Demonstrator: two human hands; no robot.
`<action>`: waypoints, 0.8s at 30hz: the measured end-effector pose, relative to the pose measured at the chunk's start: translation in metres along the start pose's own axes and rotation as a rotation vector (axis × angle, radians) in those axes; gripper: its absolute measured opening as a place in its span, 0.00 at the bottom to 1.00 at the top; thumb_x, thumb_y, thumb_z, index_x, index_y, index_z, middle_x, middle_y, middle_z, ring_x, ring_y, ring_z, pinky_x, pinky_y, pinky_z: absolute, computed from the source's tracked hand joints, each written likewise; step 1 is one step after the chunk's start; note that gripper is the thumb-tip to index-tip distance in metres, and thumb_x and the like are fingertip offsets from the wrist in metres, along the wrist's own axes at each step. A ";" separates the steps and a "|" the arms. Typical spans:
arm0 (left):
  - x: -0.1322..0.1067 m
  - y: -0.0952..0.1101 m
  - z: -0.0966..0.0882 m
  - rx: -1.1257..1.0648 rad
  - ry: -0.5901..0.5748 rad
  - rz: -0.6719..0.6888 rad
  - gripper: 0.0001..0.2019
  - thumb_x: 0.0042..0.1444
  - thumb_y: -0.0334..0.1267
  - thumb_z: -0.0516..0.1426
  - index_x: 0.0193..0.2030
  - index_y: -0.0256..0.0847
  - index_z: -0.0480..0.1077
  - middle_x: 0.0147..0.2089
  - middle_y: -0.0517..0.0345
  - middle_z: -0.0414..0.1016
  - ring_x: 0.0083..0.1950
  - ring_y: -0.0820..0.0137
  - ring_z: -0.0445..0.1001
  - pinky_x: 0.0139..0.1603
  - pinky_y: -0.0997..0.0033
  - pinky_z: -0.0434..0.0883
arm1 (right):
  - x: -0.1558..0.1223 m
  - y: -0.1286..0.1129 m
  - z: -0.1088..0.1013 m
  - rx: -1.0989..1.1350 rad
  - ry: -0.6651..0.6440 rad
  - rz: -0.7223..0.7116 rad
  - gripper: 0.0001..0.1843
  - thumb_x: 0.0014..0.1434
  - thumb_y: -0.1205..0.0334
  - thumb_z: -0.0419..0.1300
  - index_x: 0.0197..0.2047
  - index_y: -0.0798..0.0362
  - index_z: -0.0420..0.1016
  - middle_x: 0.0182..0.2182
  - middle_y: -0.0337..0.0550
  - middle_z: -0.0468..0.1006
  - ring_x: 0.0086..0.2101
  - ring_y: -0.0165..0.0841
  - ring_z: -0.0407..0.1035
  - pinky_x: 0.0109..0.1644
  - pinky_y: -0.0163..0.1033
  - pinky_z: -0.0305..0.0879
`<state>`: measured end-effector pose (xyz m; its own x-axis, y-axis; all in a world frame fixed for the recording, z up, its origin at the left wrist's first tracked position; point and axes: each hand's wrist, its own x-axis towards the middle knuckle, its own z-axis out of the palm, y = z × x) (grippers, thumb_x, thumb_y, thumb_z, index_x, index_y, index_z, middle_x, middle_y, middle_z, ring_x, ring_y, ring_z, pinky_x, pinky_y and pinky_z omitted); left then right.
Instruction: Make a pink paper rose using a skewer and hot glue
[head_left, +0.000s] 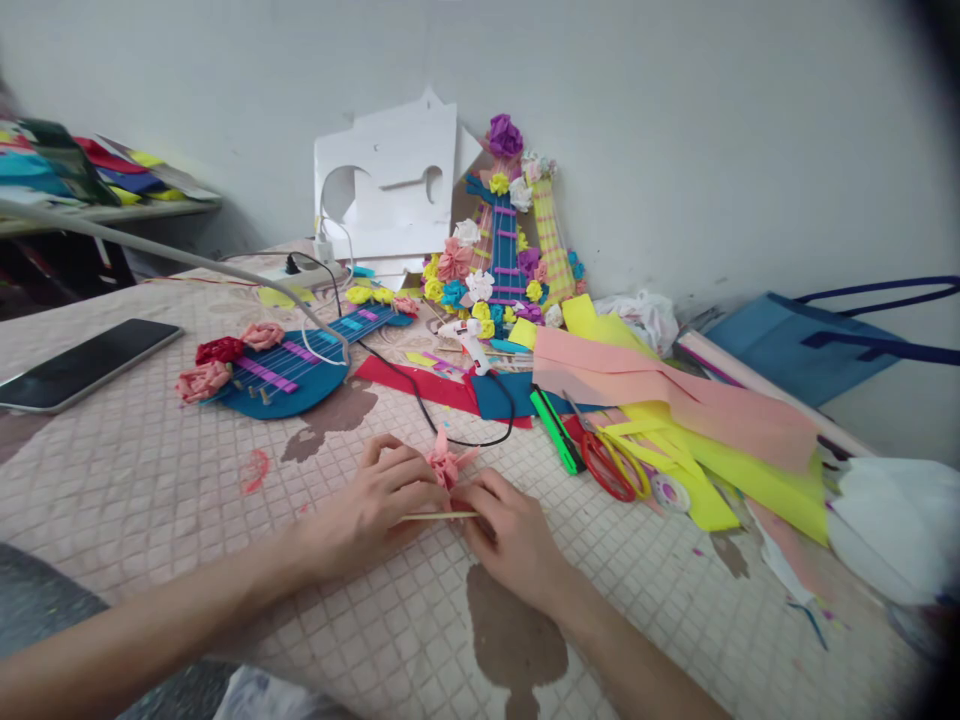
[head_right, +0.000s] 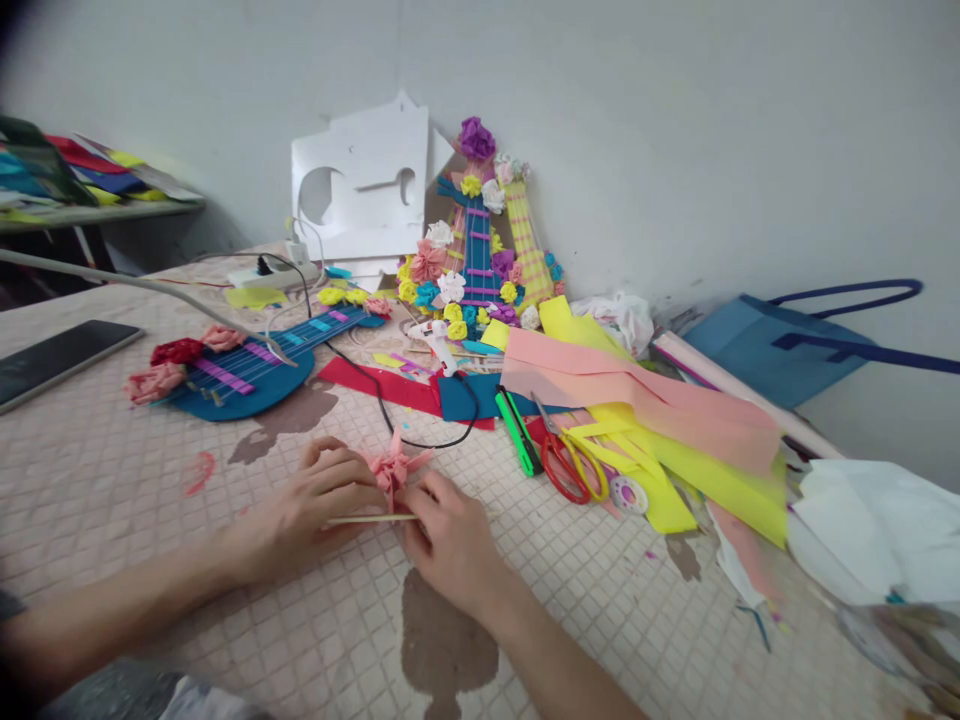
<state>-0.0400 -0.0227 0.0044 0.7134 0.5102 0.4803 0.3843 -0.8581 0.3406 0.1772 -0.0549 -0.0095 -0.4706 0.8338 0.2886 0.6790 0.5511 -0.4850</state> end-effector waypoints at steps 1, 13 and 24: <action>0.000 0.002 0.000 0.011 0.004 0.001 0.07 0.62 0.32 0.55 0.45 0.46 0.70 0.44 0.59 0.76 0.48 0.68 0.69 0.55 0.60 0.54 | 0.001 0.000 0.000 -0.009 -0.006 -0.003 0.14 0.58 0.72 0.54 0.46 0.50 0.70 0.40 0.42 0.71 0.39 0.33 0.69 0.39 0.37 0.67; 0.001 0.006 0.002 0.119 0.088 -0.046 0.08 0.64 0.30 0.52 0.43 0.46 0.70 0.42 0.62 0.77 0.44 0.70 0.70 0.57 0.59 0.53 | 0.007 0.003 -0.004 0.004 -0.123 -0.095 0.12 0.67 0.64 0.49 0.51 0.50 0.67 0.47 0.45 0.71 0.44 0.35 0.69 0.45 0.40 0.69; -0.005 0.005 0.010 0.292 0.058 0.039 0.07 0.65 0.30 0.51 0.44 0.44 0.68 0.44 0.61 0.75 0.48 0.69 0.68 0.61 0.55 0.49 | 0.009 0.004 -0.002 -0.012 -0.111 -0.105 0.10 0.66 0.67 0.49 0.48 0.51 0.68 0.45 0.45 0.70 0.43 0.34 0.69 0.43 0.39 0.70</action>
<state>-0.0360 -0.0297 -0.0041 0.6994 0.4722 0.5365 0.5161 -0.8530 0.0779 0.1770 -0.0451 -0.0076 -0.5983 0.7634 0.2434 0.6293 0.6357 -0.4470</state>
